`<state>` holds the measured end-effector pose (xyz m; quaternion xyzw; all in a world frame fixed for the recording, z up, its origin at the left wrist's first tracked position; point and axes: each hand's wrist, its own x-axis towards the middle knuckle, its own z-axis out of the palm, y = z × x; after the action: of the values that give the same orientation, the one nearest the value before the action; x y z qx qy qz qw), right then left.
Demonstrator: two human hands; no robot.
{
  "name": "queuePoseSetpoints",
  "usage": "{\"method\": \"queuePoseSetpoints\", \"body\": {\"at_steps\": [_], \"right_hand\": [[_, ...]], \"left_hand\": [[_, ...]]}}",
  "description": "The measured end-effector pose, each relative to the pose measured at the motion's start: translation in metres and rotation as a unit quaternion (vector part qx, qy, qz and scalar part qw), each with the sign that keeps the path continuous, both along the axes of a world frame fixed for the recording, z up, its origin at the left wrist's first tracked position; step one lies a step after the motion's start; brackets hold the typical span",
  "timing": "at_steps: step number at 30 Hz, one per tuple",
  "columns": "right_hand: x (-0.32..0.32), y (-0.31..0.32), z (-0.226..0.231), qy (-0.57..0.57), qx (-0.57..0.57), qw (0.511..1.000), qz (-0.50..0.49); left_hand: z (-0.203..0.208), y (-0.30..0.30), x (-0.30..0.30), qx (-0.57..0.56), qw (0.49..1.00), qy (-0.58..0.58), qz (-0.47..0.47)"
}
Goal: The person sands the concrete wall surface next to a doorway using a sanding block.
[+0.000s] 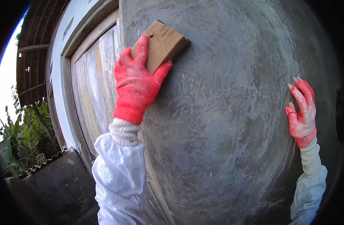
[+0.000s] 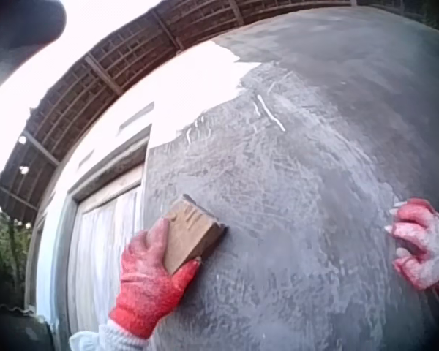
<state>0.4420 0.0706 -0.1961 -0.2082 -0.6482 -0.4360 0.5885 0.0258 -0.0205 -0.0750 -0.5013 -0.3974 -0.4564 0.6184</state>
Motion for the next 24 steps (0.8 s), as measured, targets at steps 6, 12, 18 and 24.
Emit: {"method": "queuePoseSetpoints", "body": {"at_steps": [6, 12, 18, 24], "right_hand": [[-0.001, -0.003, 0.004, -0.012, 0.026, 1.0, 0.0], [-0.002, -0.002, 0.003, -0.041, -0.006, 0.998, -0.038], [-0.004, -0.009, -0.008, -0.023, -0.011, 0.999, -0.031], [-0.03, -0.021, -0.01, -0.099, -0.019, 0.994, -0.036]], "left_hand": [[-0.196, -0.022, 0.014, -0.273, 0.896, 0.345, -0.057], [-0.048, -0.015, -0.029, -0.088, 0.993, 0.079, 0.009], [-0.085, -0.01, -0.011, -0.095, 0.992, 0.078, 0.017], [-0.171, -0.033, -0.024, -0.284, 0.905, 0.313, -0.053]]}}
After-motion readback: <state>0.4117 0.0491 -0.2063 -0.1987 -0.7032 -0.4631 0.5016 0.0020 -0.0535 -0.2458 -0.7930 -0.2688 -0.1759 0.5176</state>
